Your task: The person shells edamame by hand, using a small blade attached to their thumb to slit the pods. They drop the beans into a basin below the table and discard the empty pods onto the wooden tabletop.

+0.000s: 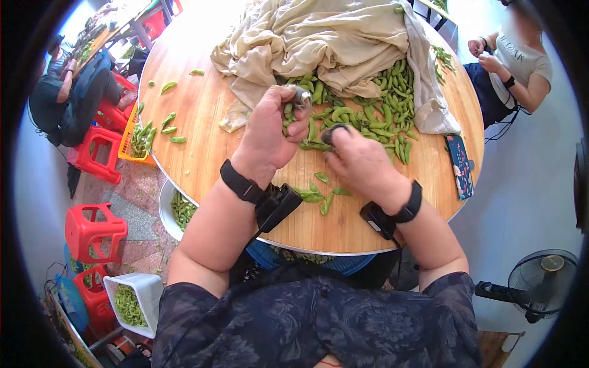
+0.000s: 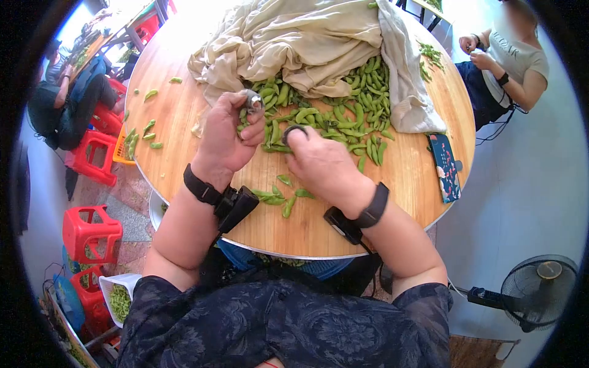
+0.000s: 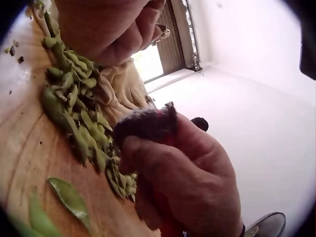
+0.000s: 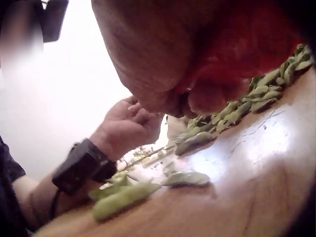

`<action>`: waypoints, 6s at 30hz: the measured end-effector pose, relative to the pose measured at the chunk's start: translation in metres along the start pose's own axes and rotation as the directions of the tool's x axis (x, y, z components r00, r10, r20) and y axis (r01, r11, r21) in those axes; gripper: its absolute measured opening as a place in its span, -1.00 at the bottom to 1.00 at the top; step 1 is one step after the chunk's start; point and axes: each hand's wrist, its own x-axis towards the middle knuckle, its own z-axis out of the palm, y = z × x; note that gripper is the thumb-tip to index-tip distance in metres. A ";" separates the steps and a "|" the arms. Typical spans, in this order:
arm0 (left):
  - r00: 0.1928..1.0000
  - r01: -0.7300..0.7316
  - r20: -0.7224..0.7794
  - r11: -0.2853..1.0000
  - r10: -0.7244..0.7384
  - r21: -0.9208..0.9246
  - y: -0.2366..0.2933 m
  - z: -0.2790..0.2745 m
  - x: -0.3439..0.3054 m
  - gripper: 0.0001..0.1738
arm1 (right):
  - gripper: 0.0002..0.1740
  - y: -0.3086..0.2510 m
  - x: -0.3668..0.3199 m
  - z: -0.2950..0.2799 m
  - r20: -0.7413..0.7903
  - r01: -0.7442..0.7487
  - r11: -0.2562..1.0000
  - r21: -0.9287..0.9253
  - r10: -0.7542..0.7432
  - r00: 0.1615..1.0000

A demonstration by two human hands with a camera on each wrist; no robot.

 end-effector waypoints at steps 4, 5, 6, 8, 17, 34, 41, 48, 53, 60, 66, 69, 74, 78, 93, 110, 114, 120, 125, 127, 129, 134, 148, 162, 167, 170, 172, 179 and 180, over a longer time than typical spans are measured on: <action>0.990 0.007 -0.135 0.969 0.027 0.248 -0.005 0.013 -0.002 -0.73 | -0.72 0.004 0.004 0.000 -0.015 -0.053 0.998 -0.018 0.053 0.998; 0.995 -0.004 -0.098 0.971 0.029 0.241 -0.005 0.012 -0.001 -0.68 | -0.71 0.005 0.006 -0.003 -0.041 -0.045 0.999 -0.022 0.044 0.998; 0.996 -0.012 -0.088 0.971 0.034 0.238 -0.008 0.011 -0.001 -0.68 | -0.71 0.005 0.006 -0.012 -0.045 -0.042 0.999 -0.033 0.040 0.998; 0.995 -0.091 0.024 0.746 0.101 0.659 -0.020 0.011 -0.004 -0.58 | -0.65 0.004 0.001 -0.034 -0.138 -0.087 0.993 0.077 0.097 0.986; 0.873 0.340 0.074 0.711 -0.481 0.615 -0.023 0.015 -0.013 -0.75 | -0.63 0.011 -0.013 -0.033 -0.205 0.063 0.971 0.230 -0.015 0.979; 0.951 -0.297 0.310 0.299 0.002 0.907 -0.047 0.013 -0.015 -0.81 | -0.84 0.013 -0.024 -0.040 0.386 -0.465 0.301 0.833 0.285 0.877; 0.963 0.048 0.151 0.698 -0.222 0.715 -0.048 0.018 -0.020 -0.84 | -0.74 0.012 -0.029 -0.033 0.326 -0.413 0.335 0.847 0.285 0.901; 0.851 0.437 0.156 0.840 -0.502 0.322 -0.040 0.032 -0.025 -0.74 | -0.86 0.008 -0.031 -0.048 0.320 -0.365 0.139 0.921 0.267 0.909; 0.979 0.016 0.095 0.534 -0.181 0.846 -0.036 0.016 -0.019 -0.69 | -0.95 0.017 -0.029 -0.041 0.182 -0.343 0.460 0.819 0.358 0.916; 0.895 0.104 0.244 0.706 -0.374 0.701 -0.040 0.020 -0.021 -0.69 | -0.90 0.011 -0.033 -0.029 0.003 -0.163 0.776 0.609 0.204 0.979; 0.876 0.066 0.291 0.692 -0.386 0.719 -0.040 0.026 -0.024 -0.67 | -0.93 0.007 -0.033 -0.030 0.042 -0.233 0.735 0.637 0.269 0.962; 0.870 0.015 0.300 0.628 -0.392 0.778 -0.042 0.021 -0.022 -0.70 | -0.91 0.007 -0.032 -0.032 0.056 -0.264 0.731 0.630 0.296 0.954; 0.928 -0.003 0.179 0.471 -0.328 0.882 -0.045 0.017 -0.021 -0.72 | -0.79 0.003 -0.037 -0.017 -0.179 -0.038 0.919 0.392 0.116 0.977; 0.939 0.113 0.109 0.593 -0.326 0.797 -0.046 0.013 -0.021 -0.66 | -0.72 0.006 -0.036 -0.016 -0.229 -0.015 0.963 0.269 0.079 0.970; 0.991 -0.053 -0.118 0.990 0.069 0.134 0.003 0.003 0.001 -0.86 | -0.78 0.003 0.021 0.005 -0.034 0.011 0.998 0.062 -0.009 0.999; 0.986 -0.168 0.099 0.816 0.136 0.553 -0.034 0.014 -0.003 -0.80 | -0.88 0.013 0.013 -0.040 0.164 -0.359 0.378 0.853 0.459 0.873; 0.963 -0.130 0.258 0.700 -0.080 0.702 -0.044 0.005 -0.002 -0.77 | -0.90 0.007 0.003 -0.029 0.127 -0.314 0.360 0.879 0.458 0.880; 0.969 -0.024 0.168 0.608 -0.181 0.794 -0.040 0.008 -0.006 -0.76 | -0.91 0.020 -0.006 -0.033 0.234 -0.378 0.279 0.883 0.437 0.869; 0.971 -0.097 0.203 0.561 -0.130 0.822 -0.049 0.002 -0.003 -0.78 | -0.83 0.022 -0.008 -0.046 0.436 -0.495 0.121 0.861 0.327 0.838; 0.967 -0.191 0.247 0.461 -0.064 0.867 -0.050 0.000 -0.004 -0.76 | -0.87 0.022 -0.008 -0.047 0.462 -0.535 0.196 0.822 0.322 0.827; 0.966 -0.219 0.255 0.400 -0.038 0.890 -0.049 0.002 -0.005 -0.76 | -0.88 0.022 -0.009 -0.046 0.464 -0.534 0.219 0.817 0.303 0.833; 0.958 -0.280 0.286 0.164 -0.008 0.946 -0.042 0.009 -0.010 -0.77 | -0.90 0.020 -0.011 -0.044 0.448 -0.521 0.279 0.807 0.285 0.847; 0.936 0.210 0.062 0.689 -0.347 0.694 -0.034 0.031 -0.020 -0.71 | -0.86 0.019 -0.014 -0.051 0.425 -0.424 -0.059 0.904 0.246 0.871; 0.942 -0.111 0.288 0.651 -0.171 0.751 -0.040 0.020 -0.020 -0.72 | -0.90 0.015 -0.020 -0.051 0.307 -0.332 0.212 0.919 0.140 0.941; 0.942 -0.036 0.235 0.623 -0.240 0.781 -0.033 0.025 -0.024 -0.70 | -0.83 0.016 -0.021 -0.050 0.257 -0.285 0.232 0.930 0.140 0.956; 0.926 0.154 0.131 0.671 -0.353 0.725 -0.030 0.029 -0.025 -0.71 | -0.75 0.014 -0.021 -0.054 0.336 -0.353 0.101 0.930 0.159 0.928; 0.924 0.201 0.107 0.704 -0.367 0.682 -0.031 0.027 -0.025 -0.70 | -0.69 0.013 -0.021 -0.055 0.345 -0.361 0.095 0.928 0.149 0.927; 0.931 0.179 0.117 0.713 -0.345 0.678 -0.034 0.026 -0.024 -0.71 | -0.76 0.014 -0.020 -0.051 0.343 -0.366 0.171 0.915 0.151 0.927; 0.931 0.193 0.100 0.706 -0.351 0.681 -0.034 0.027 -0.025 -0.71 | -0.78 0.014 -0.020 -0.050 0.353 -0.375 0.156 0.914 0.155 0.923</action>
